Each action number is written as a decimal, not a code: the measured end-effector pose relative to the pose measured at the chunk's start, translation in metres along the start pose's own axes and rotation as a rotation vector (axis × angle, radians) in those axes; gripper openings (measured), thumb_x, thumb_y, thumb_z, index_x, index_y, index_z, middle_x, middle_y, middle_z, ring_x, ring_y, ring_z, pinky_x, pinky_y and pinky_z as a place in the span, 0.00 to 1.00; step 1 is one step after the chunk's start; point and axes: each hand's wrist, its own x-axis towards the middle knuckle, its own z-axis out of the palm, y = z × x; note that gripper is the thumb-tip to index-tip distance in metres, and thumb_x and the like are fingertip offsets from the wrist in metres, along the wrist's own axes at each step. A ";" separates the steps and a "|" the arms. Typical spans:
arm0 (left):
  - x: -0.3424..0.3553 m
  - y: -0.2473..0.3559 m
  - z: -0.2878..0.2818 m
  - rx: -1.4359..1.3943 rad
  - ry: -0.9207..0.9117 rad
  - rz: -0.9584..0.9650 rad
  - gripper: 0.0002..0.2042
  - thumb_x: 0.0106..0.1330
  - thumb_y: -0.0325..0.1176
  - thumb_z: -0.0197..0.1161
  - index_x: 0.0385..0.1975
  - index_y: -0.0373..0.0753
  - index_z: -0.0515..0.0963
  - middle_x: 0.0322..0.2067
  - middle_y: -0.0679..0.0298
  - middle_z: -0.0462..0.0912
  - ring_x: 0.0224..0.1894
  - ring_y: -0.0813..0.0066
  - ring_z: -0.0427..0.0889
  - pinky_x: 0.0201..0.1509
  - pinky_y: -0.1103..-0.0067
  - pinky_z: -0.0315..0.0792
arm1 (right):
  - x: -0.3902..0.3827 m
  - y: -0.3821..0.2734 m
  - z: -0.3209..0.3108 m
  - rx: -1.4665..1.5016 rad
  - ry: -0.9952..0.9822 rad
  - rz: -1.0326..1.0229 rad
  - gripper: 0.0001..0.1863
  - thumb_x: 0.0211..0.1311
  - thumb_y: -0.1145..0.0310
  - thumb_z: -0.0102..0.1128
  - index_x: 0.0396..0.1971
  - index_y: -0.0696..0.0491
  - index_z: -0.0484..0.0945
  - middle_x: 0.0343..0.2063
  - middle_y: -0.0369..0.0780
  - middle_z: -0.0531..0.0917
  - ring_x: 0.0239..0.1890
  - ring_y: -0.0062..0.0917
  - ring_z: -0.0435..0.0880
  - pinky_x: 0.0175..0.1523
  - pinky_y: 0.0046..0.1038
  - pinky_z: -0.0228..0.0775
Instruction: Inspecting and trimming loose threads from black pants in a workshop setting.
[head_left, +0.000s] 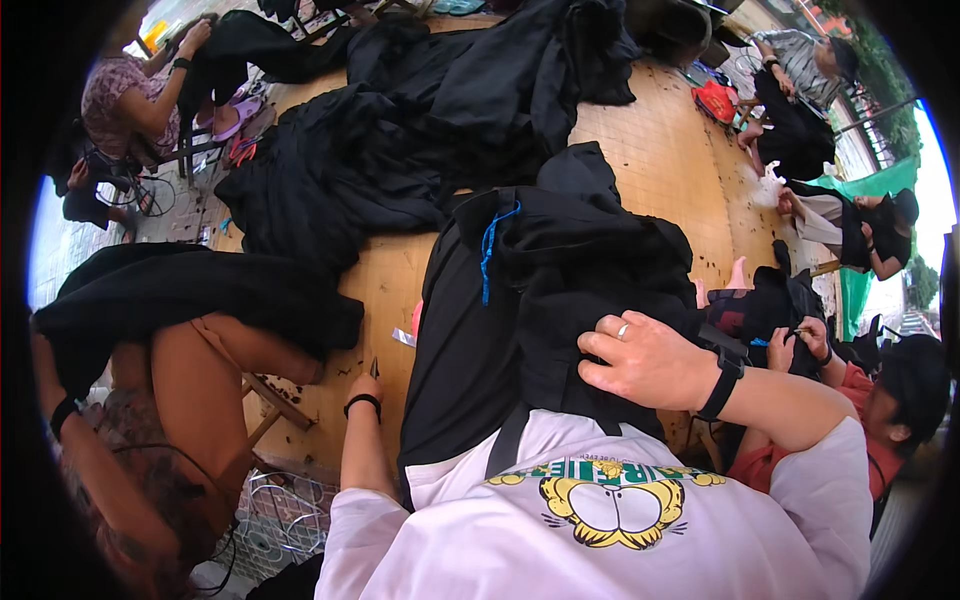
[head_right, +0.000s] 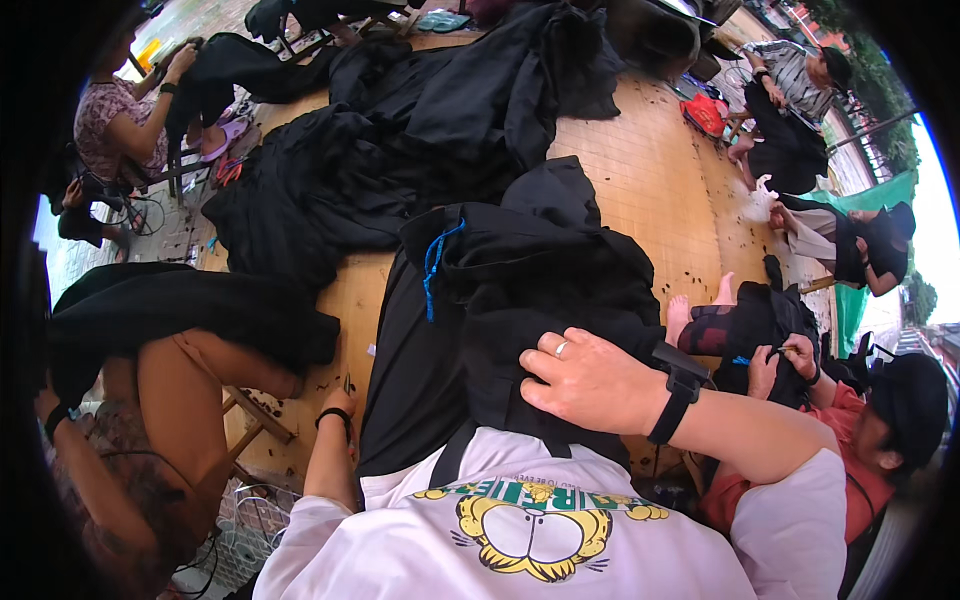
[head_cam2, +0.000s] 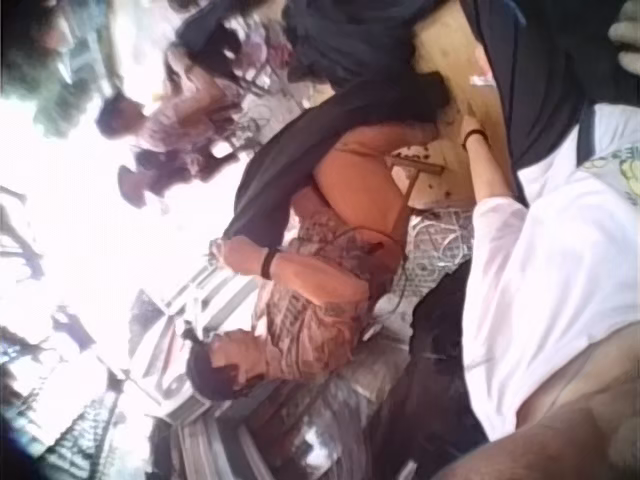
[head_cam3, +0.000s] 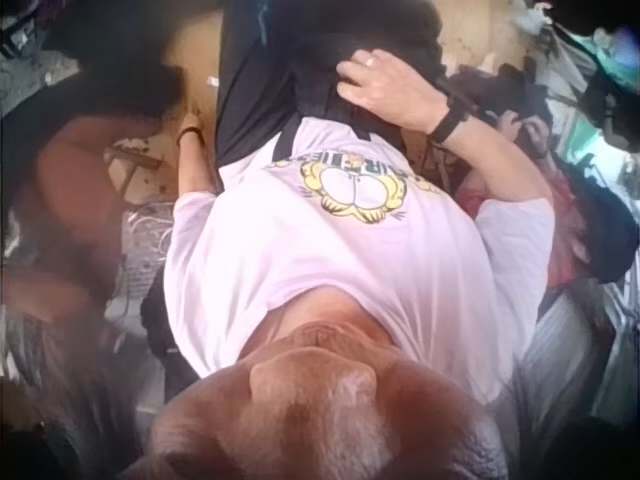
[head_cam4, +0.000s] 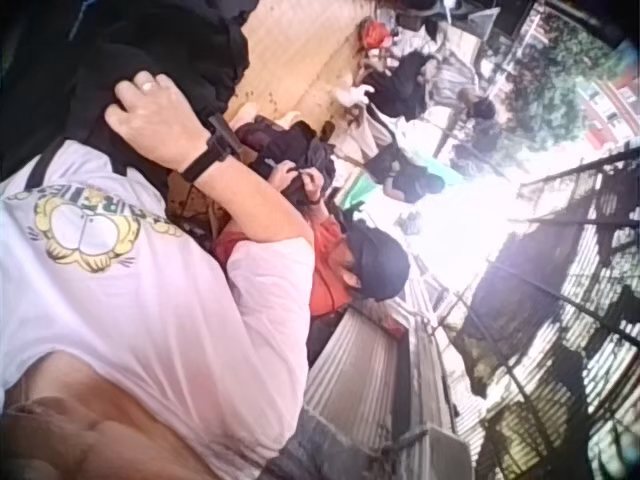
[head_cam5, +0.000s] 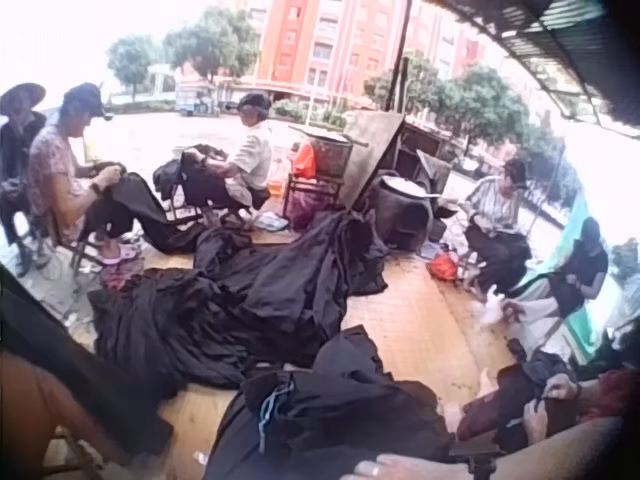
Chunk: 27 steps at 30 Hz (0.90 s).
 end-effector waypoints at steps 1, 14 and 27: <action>0.007 0.001 0.010 0.047 -0.089 0.000 0.19 0.67 0.45 0.61 0.46 0.35 0.82 0.48 0.45 0.83 0.54 0.48 0.81 0.57 0.60 0.75 | -0.001 0.002 -0.001 -0.009 0.019 -0.009 0.09 0.52 0.70 0.60 0.35 0.52 0.82 0.39 0.38 0.79 0.43 0.29 0.78 0.44 0.29 0.72; 0.002 0.021 -0.041 -0.537 0.379 0.451 0.08 0.64 0.27 0.60 0.40 0.34 0.80 0.37 0.53 0.85 0.42 0.60 0.84 0.50 0.72 0.75 | -0.065 -0.033 -0.005 1.040 0.972 0.974 0.15 0.69 0.75 0.47 0.51 0.63 0.73 0.38 0.43 0.84 0.31 0.22 0.84 0.41 0.23 0.77; -0.153 0.399 -0.270 0.062 -0.032 1.253 0.19 0.65 0.41 0.64 0.47 0.32 0.81 0.39 0.50 0.86 0.42 0.57 0.85 0.49 0.74 0.76 | -0.126 -0.001 0.139 1.589 0.986 1.496 0.08 0.59 0.67 0.65 0.35 0.52 0.78 0.16 0.29 0.70 0.12 0.13 0.63 0.17 0.19 0.50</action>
